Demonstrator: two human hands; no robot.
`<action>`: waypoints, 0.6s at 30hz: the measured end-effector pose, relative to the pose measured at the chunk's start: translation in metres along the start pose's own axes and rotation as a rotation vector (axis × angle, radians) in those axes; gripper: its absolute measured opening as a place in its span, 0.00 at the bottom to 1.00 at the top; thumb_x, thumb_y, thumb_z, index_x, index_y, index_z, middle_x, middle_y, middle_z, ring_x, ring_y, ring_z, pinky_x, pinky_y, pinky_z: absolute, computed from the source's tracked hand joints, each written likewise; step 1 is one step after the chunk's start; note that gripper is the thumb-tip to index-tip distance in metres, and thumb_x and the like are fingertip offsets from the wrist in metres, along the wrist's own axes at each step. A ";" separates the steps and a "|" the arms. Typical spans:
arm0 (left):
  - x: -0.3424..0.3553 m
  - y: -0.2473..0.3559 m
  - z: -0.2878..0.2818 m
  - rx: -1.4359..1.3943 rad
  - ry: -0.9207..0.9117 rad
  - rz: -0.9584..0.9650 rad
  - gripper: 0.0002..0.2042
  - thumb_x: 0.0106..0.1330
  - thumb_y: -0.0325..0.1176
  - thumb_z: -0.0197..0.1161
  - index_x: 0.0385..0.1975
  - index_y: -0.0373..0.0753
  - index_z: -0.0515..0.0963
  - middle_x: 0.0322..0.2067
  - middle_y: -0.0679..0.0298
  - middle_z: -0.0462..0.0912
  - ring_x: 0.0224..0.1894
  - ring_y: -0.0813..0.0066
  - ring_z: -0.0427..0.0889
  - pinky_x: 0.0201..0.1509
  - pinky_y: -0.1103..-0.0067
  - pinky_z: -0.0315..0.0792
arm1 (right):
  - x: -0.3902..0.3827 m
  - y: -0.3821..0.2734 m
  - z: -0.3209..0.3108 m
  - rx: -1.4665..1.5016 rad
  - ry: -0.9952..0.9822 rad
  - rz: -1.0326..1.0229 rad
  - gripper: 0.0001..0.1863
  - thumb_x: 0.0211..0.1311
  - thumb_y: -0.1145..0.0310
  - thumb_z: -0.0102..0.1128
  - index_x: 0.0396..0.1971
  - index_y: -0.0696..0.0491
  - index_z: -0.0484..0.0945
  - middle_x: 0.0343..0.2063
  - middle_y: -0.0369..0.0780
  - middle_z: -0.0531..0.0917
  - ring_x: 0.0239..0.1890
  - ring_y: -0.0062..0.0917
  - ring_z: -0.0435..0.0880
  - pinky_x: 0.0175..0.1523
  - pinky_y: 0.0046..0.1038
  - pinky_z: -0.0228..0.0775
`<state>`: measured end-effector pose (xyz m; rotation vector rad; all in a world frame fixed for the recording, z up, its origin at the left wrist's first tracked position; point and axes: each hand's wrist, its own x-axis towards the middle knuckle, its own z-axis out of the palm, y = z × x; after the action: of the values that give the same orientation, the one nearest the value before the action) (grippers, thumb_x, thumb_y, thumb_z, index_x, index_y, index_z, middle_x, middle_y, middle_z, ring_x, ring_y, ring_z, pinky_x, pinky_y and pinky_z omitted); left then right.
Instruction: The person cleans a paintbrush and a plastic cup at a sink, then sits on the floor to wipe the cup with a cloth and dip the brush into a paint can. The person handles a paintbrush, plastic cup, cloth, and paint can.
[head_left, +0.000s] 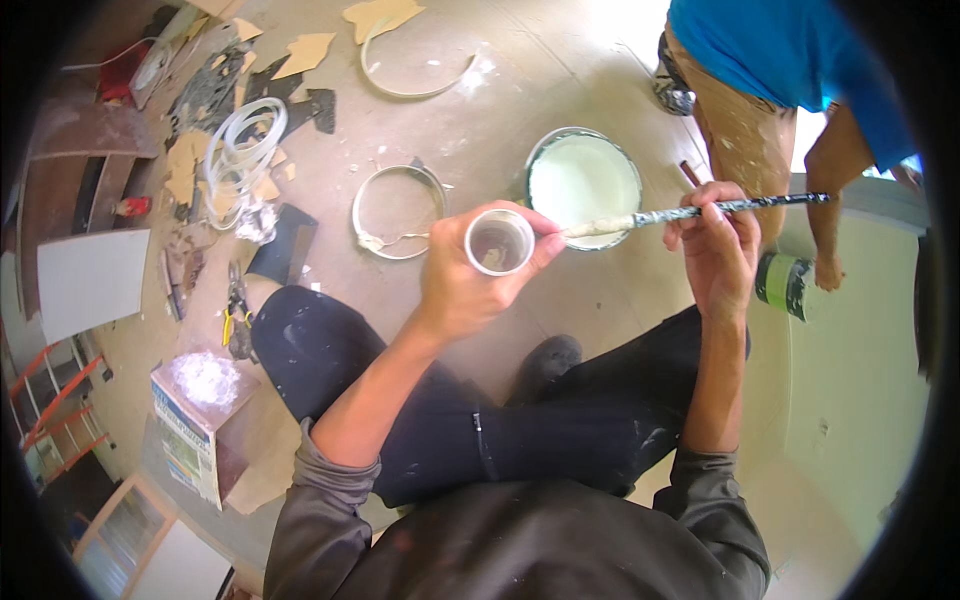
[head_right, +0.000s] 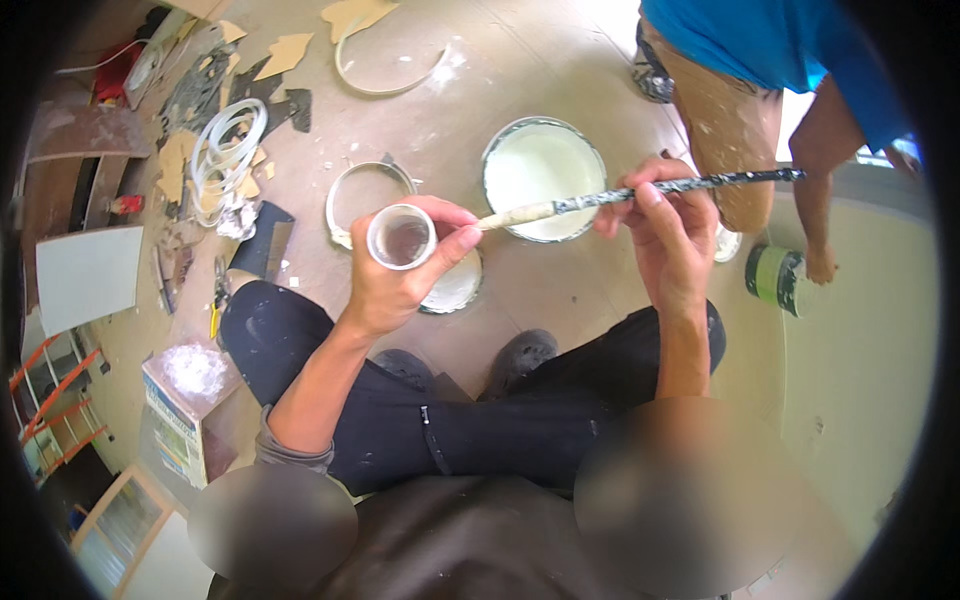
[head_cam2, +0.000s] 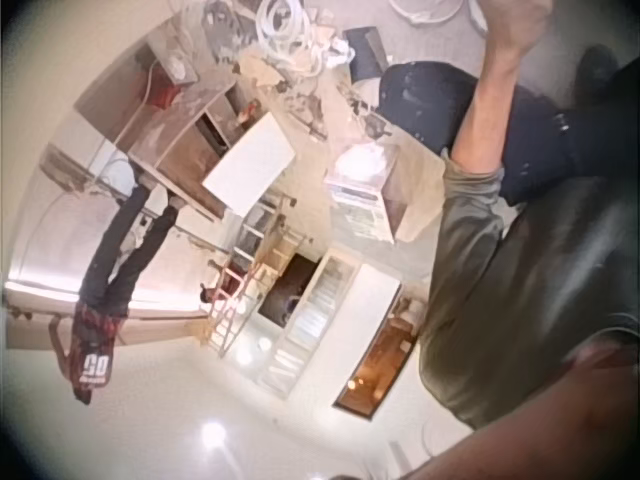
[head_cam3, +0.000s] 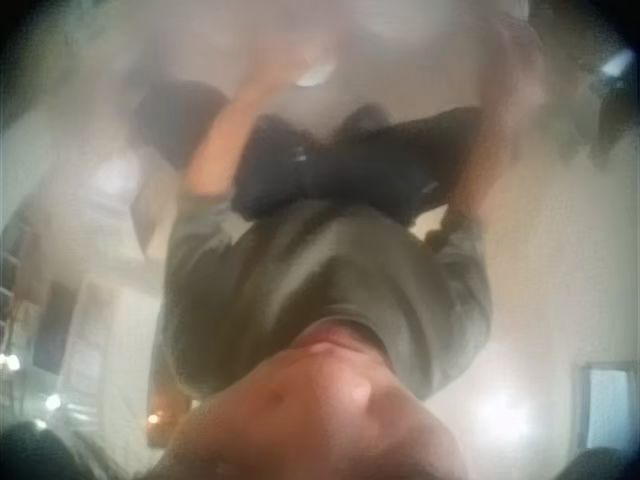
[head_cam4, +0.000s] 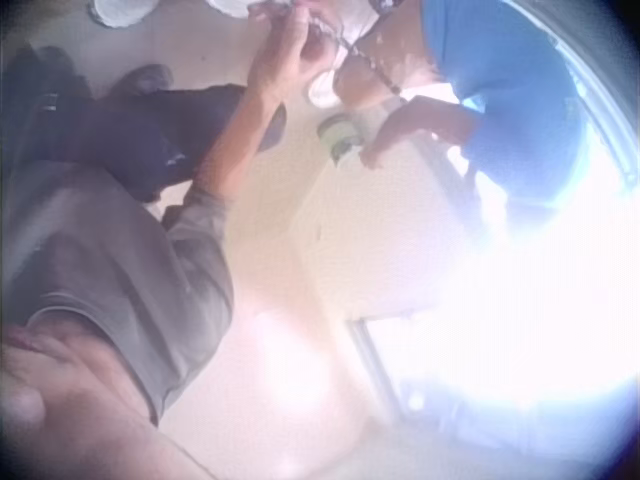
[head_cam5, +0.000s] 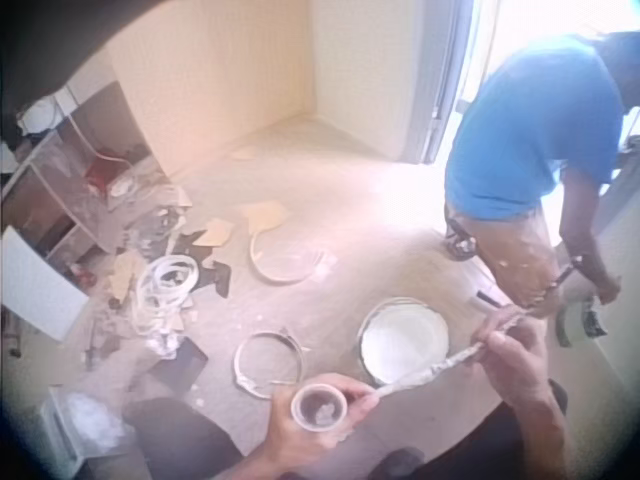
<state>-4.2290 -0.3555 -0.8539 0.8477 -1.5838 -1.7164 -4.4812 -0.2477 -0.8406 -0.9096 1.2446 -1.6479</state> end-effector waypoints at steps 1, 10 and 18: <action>0.001 0.000 -0.002 0.005 0.001 0.006 0.04 0.62 0.23 0.73 0.34 0.33 0.85 0.31 0.62 0.88 0.33 0.79 0.83 0.39 0.81 0.76 | 0.001 0.000 0.002 0.014 -0.019 -0.007 0.09 0.74 0.71 0.51 0.45 0.61 0.74 0.35 0.42 0.77 0.35 0.24 0.79 0.38 0.26 0.75; 0.002 -0.003 -0.011 -0.036 0.056 0.105 0.04 0.62 0.25 0.74 0.31 0.33 0.84 0.28 0.62 0.88 0.30 0.80 0.84 0.35 0.81 0.76 | 0.003 0.006 0.007 0.083 0.041 -0.017 0.10 0.76 0.72 0.49 0.48 0.63 0.74 0.39 0.42 0.79 0.34 0.25 0.82 0.39 0.27 0.77; 0.004 -0.004 -0.019 0.012 0.045 0.264 0.06 0.57 0.26 0.76 0.28 0.36 0.83 0.27 0.61 0.88 0.29 0.74 0.87 0.36 0.79 0.79 | -0.001 0.011 0.002 0.103 0.039 -0.026 0.10 0.78 0.71 0.47 0.50 0.61 0.72 0.41 0.41 0.76 0.37 0.21 0.78 0.38 0.23 0.72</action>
<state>-4.2161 -0.3701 -0.8589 0.6458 -1.5989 -1.4925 -4.4774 -0.2493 -0.8511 -0.8366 1.1671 -1.7411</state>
